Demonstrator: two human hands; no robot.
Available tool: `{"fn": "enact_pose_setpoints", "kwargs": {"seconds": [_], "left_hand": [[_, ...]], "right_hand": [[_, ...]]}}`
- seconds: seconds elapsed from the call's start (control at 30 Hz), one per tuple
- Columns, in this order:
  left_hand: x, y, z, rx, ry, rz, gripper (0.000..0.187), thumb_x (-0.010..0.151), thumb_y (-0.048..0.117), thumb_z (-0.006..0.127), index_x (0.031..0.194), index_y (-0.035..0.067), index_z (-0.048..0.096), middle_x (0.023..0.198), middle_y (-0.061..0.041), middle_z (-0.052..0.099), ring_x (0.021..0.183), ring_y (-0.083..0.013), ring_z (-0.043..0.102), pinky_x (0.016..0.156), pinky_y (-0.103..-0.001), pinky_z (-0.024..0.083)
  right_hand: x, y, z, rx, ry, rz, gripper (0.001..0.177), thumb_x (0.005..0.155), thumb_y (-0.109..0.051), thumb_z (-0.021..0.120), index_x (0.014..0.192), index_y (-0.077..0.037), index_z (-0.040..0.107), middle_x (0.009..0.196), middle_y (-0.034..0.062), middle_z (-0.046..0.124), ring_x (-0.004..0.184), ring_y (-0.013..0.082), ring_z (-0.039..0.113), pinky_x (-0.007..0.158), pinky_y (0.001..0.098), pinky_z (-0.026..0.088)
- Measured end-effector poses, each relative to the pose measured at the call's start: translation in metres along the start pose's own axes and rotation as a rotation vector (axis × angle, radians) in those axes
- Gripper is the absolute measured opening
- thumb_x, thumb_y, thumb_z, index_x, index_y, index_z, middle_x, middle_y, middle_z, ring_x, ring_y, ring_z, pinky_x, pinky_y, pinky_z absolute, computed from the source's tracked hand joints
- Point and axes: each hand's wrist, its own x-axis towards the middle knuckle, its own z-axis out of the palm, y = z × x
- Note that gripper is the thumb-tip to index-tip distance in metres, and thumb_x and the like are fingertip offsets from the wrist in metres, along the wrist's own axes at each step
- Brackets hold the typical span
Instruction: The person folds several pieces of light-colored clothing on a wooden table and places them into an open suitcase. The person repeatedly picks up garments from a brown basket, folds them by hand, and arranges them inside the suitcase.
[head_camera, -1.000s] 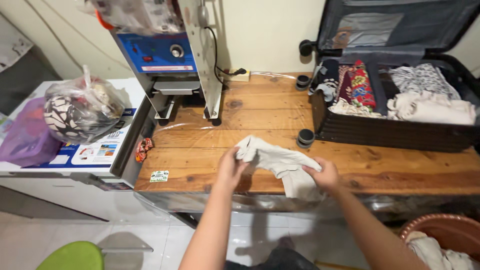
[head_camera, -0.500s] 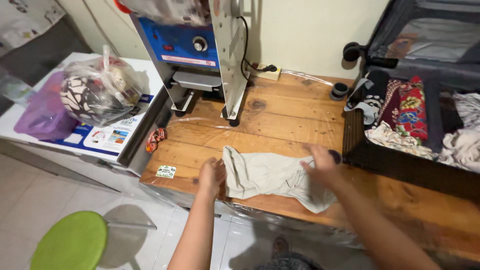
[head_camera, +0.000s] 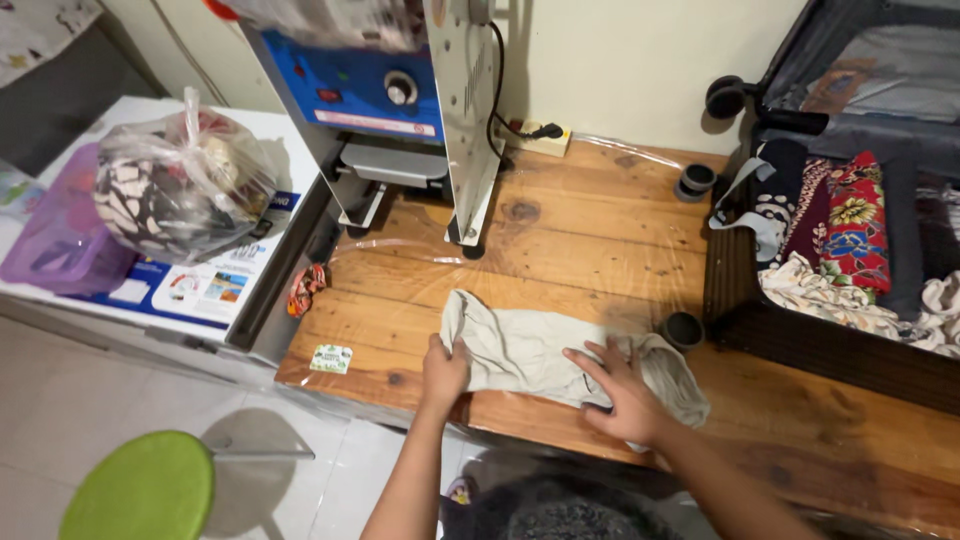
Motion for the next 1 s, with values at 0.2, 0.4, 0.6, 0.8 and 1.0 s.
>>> {"fn": "enact_pose_setpoints", "kwargs": {"seconds": [0.2, 0.4, 0.6, 0.8, 1.0], "left_hand": [[0.022, 0.044, -0.038, 0.198, 0.057, 0.077, 0.047, 0.095, 0.035, 0.067, 0.113, -0.005, 0.050, 0.081, -0.033, 0.067, 0.081, -0.0514, 0.067, 0.070, -0.056, 0.054], [-0.007, 0.070, -0.082, 0.518, 0.046, 0.040, 0.059, 0.085, 0.039, 0.075, 0.121, 0.002, 0.047, 0.120, -0.024, 0.063, 0.117, -0.0428, 0.058, 0.097, -0.054, 0.046], [-0.004, 0.044, -0.077, 0.293, 0.034, 0.270, 0.070, 0.081, 0.018, 0.076, 0.135, -0.004, 0.037, 0.130, -0.029, 0.059, 0.120, -0.0470, 0.055, 0.100, -0.052, 0.046], [-0.003, 0.041, -0.079, 0.180, 0.015, 0.203, 0.078, 0.081, 0.020, 0.074, 0.141, -0.002, 0.028, 0.133, -0.030, 0.058, 0.116, -0.0491, 0.057, 0.096, -0.053, 0.047], [-0.005, 0.048, -0.085, -0.029, -0.038, 0.189, 0.075, 0.081, 0.020, 0.076, 0.141, 0.004, 0.033, 0.129, -0.031, 0.058, 0.117, -0.0439, 0.061, 0.099, -0.049, 0.048]], "right_hand": [[0.036, -0.026, 0.019, -0.093, 0.186, 0.070, 0.079, 0.077, -0.033, 0.080, 0.149, -0.032, 0.046, 0.156, 0.0238, 0.032, 0.148, 0.0529, 0.017, 0.115, 0.0692, 0.006], [0.046, -0.032, 0.015, -0.100, 0.388, -0.167, 0.019, 0.082, -0.023, 0.076, 0.101, -0.021, 0.075, 0.140, 0.0154, 0.063, 0.119, 0.0381, 0.059, 0.099, 0.0488, 0.048], [0.108, 0.031, -0.002, 0.775, 0.156, 0.382, 0.021, 0.098, -0.024, 0.073, 0.106, -0.005, 0.074, 0.092, 0.0198, 0.069, 0.071, 0.0193, 0.062, 0.063, 0.0340, 0.051], [0.098, 0.044, -0.015, 0.948, 0.666, 0.430, 0.055, 0.086, -0.026, 0.073, 0.134, -0.018, 0.047, 0.125, 0.0042, 0.053, 0.108, 0.0141, 0.055, 0.086, 0.0339, 0.053], [0.022, -0.016, 0.017, -0.010, 0.366, 0.165, 0.032, 0.082, -0.034, 0.079, 0.103, -0.013, 0.067, 0.107, 0.0080, 0.065, 0.105, 0.0296, 0.063, 0.092, 0.0400, 0.051]]}}
